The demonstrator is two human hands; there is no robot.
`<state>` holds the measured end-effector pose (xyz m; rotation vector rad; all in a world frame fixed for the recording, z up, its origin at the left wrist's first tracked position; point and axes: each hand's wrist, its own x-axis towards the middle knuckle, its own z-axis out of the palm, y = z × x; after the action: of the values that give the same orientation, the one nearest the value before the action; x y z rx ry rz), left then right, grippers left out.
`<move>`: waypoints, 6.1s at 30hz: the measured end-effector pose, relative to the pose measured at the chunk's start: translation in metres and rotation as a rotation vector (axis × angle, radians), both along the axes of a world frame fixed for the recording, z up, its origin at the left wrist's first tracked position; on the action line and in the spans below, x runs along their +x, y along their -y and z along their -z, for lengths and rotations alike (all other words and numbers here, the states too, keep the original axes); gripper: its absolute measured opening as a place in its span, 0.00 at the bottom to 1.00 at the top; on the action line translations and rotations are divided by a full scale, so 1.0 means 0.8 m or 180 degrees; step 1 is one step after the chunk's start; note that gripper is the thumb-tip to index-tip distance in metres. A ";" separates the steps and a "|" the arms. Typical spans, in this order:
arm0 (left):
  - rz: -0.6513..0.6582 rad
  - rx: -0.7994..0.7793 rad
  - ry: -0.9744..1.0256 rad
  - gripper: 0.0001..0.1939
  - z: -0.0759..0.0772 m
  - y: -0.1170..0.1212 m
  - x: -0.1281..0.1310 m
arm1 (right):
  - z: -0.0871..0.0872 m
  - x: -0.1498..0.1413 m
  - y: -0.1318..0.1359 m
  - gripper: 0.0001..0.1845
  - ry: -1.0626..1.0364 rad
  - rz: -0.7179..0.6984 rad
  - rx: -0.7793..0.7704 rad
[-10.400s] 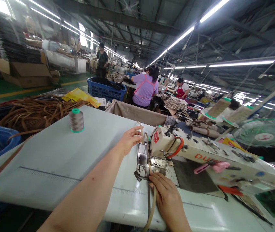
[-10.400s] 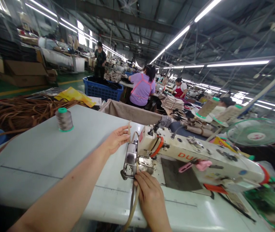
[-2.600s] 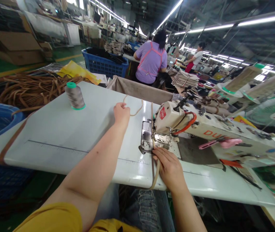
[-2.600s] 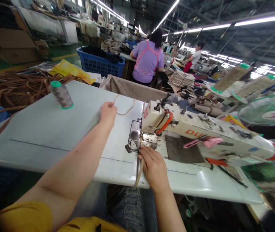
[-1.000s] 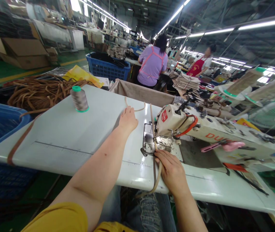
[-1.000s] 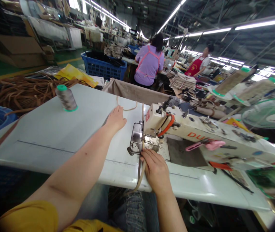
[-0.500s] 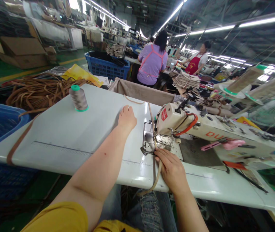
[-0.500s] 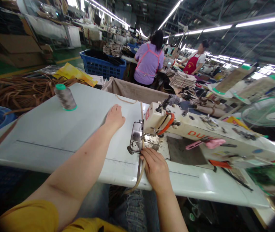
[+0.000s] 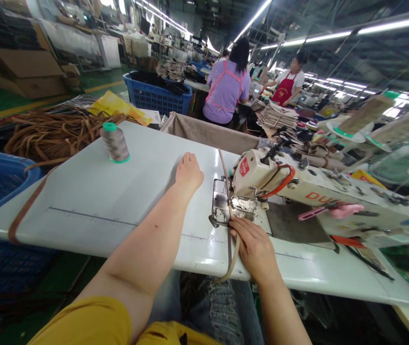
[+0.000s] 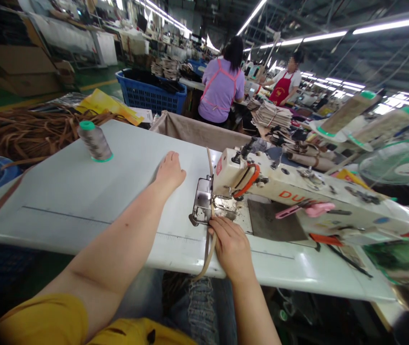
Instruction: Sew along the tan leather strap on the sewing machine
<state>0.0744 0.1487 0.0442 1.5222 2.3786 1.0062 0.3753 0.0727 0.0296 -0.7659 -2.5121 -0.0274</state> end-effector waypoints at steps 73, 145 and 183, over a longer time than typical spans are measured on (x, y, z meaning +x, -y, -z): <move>-0.0032 0.0071 -0.0004 0.27 0.002 -0.006 0.022 | -0.007 -0.003 0.005 0.14 -0.0036 0.0074 -0.0019; -0.0669 0.0805 0.0148 0.22 0.034 -0.013 -0.017 | 0.005 -0.015 -0.005 0.17 -0.0233 0.0050 0.0018; -0.0654 0.0738 0.0211 0.22 0.033 -0.009 -0.018 | 0.001 -0.016 -0.001 0.18 -0.0149 0.0124 -0.0144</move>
<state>0.0601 0.1560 0.0179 1.3045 2.4825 1.3971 0.3626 0.0737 0.0284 -0.8241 -2.4611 0.0334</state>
